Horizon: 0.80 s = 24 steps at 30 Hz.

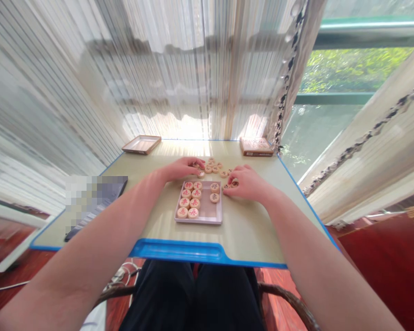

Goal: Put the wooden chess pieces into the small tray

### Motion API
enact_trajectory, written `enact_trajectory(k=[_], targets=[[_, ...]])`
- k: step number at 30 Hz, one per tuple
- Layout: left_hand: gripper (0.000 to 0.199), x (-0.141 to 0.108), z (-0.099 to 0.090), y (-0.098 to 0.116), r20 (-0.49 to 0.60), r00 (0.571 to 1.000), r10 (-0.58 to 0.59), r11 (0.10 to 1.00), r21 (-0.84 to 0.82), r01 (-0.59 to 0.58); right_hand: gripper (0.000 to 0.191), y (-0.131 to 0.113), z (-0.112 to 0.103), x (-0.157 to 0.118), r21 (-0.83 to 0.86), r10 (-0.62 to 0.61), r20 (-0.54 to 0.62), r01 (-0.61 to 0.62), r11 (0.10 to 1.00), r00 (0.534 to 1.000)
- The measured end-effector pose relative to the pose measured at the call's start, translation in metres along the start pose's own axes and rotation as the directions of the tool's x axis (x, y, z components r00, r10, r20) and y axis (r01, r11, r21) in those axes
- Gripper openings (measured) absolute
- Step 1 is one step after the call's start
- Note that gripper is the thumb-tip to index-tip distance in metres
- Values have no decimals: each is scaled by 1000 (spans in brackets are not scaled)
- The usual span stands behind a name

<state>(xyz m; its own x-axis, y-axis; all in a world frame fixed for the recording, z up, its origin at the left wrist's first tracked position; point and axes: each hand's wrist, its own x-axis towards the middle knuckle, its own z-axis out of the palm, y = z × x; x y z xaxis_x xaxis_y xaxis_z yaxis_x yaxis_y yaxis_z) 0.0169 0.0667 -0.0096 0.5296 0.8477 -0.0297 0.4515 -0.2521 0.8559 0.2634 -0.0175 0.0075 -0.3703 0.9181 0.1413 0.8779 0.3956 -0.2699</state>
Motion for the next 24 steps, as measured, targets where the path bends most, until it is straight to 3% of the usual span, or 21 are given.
enact_trajectory(k=[4,9,13,17,20,24], targets=[[31,0,0,-1,-7,1000,-2,1000,-14,2,31,0,-2,-2,14,-27,2,26,1000,1000],[29,-1,1,2,-26,1000,-8,1000,-3,8,17,2,-2,-3,7,-105,13,105,994,994],[27,-3,0,5,-30,1000,-10,1000,-7,9,21,-2,-8,-6,32,-100,-112,104,994,989],[30,-2,0,2,-18,1000,0,1000,5,1,24,-20,-11,-14,69,-208,-159,221,973,965],[32,-1,-2,-1,-22,1000,14,1000,11,-13,21,-34,-7,-21,-9,-308,-135,310,951,942],[33,-2,-4,-1,26,999,37,999,18,-37,18,-41,0,-24,-142,-357,-131,338,930,925]])
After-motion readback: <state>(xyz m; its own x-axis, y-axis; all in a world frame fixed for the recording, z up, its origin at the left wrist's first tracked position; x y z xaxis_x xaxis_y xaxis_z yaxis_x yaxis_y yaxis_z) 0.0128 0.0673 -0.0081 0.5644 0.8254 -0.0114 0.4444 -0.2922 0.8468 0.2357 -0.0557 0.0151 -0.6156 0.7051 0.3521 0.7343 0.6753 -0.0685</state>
